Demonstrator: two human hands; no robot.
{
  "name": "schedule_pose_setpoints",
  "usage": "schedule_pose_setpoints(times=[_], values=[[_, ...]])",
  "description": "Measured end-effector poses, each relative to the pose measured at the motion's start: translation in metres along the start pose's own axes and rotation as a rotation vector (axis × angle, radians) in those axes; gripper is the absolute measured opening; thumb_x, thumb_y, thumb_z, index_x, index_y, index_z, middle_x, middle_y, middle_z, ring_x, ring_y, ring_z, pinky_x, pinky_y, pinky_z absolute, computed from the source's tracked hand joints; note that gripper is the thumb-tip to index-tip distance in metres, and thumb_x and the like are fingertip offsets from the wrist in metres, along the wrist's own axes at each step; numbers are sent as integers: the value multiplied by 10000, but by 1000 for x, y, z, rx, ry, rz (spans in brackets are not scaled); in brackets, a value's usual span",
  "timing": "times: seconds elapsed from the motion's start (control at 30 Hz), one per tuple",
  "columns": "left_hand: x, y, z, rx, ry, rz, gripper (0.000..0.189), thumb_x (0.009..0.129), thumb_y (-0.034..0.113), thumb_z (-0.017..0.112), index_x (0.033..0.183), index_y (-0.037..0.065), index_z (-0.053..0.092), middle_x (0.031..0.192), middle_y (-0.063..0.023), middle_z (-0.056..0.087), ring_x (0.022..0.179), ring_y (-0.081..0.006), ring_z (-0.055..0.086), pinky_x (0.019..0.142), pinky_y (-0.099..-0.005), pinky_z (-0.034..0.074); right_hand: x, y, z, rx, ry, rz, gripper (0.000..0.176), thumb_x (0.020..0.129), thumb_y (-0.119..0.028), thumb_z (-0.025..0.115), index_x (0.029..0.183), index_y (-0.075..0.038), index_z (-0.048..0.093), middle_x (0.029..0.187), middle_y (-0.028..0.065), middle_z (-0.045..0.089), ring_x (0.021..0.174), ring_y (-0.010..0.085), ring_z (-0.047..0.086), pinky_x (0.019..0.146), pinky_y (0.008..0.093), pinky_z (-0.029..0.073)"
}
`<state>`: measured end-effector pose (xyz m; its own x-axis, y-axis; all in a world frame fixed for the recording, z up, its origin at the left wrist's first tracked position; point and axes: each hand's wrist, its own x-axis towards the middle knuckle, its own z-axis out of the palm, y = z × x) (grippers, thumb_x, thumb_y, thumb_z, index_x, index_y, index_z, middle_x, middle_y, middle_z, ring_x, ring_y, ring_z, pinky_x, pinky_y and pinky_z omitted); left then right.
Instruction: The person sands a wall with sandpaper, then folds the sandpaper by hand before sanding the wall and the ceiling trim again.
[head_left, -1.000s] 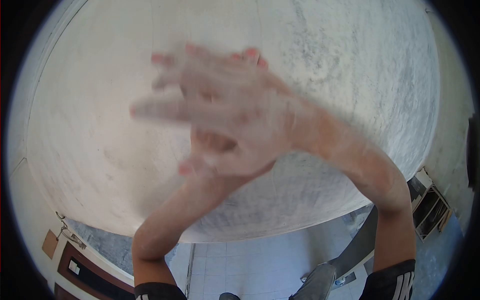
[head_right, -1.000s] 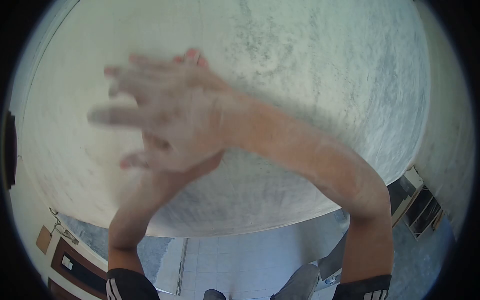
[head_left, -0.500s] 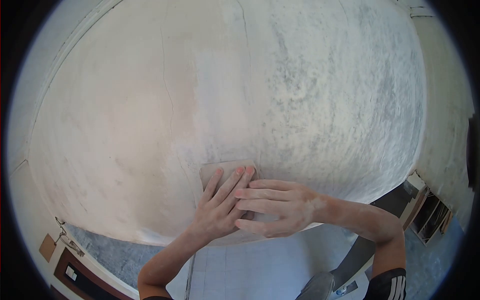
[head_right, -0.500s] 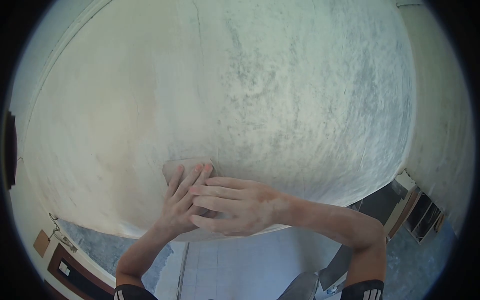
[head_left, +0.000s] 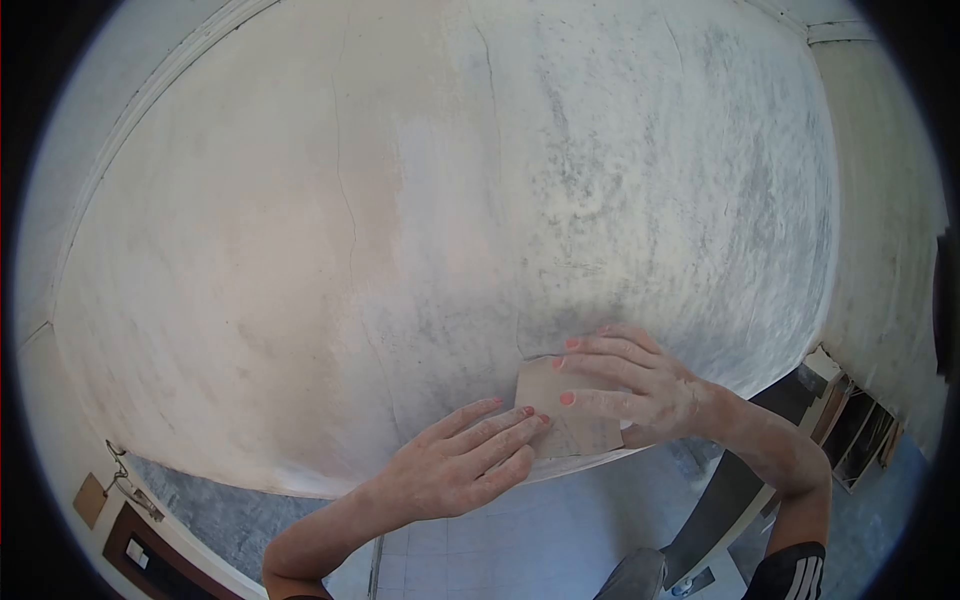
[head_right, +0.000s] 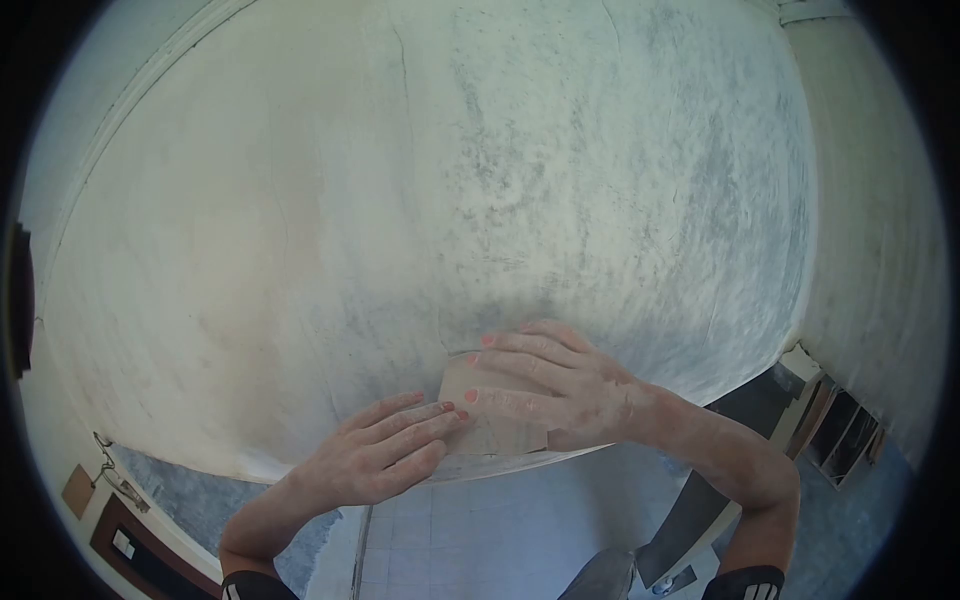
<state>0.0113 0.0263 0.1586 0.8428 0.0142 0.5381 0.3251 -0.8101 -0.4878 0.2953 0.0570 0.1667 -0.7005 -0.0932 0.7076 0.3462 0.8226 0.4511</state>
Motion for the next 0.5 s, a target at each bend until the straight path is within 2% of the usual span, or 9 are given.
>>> schedule_pose_setpoints(times=[0.13,0.23,0.33,0.43,0.5], values=[[15,-3,-2,4,110,35,134,836,113,663,948,76,600,1262,-111,636,1134,-236,627,959,-397,509,-2,-7,13,90,13,-61,576,785,-277,807,1296,-105,604,1309,132,596,1177,278,618,1023,435,501],[22,-22,-1,103,230,100,180,836,112,674,1010,84,636,1185,-87,654,1089,-223,638,922,-386,515,4,-10,16,-3,47,-37,484,856,-169,715,1302,-35,584,1292,146,605,1183,293,614,1056,444,485],[34,-51,-20,312,361,171,243,813,125,702,1051,100,661,1116,-73,663,1061,-212,642,891,-382,516,22,-17,-1,-232,36,21,422,897,-73,607,1311,0,571,1291,165,608,1186,302,616,1051,423,484],[54,-101,-61,482,526,180,289,771,142,728,1053,115,673,1067,-64,661,998,-211,647,829,-382,510,55,-23,-24,-604,30,72,422,895,-54,565,1311,18,566,1314,187,594,1221,297,595,1074,433,455],[84,-140,-94,645,725,185,232,797,132,717,1022,105,666,983,-62,671,918,-232,642,775,-369,495,74,-8,-29,-762,16,120,432,900,-71,564,1320,32,555,1342,189,578,1270,294,558,1094,449,425]])
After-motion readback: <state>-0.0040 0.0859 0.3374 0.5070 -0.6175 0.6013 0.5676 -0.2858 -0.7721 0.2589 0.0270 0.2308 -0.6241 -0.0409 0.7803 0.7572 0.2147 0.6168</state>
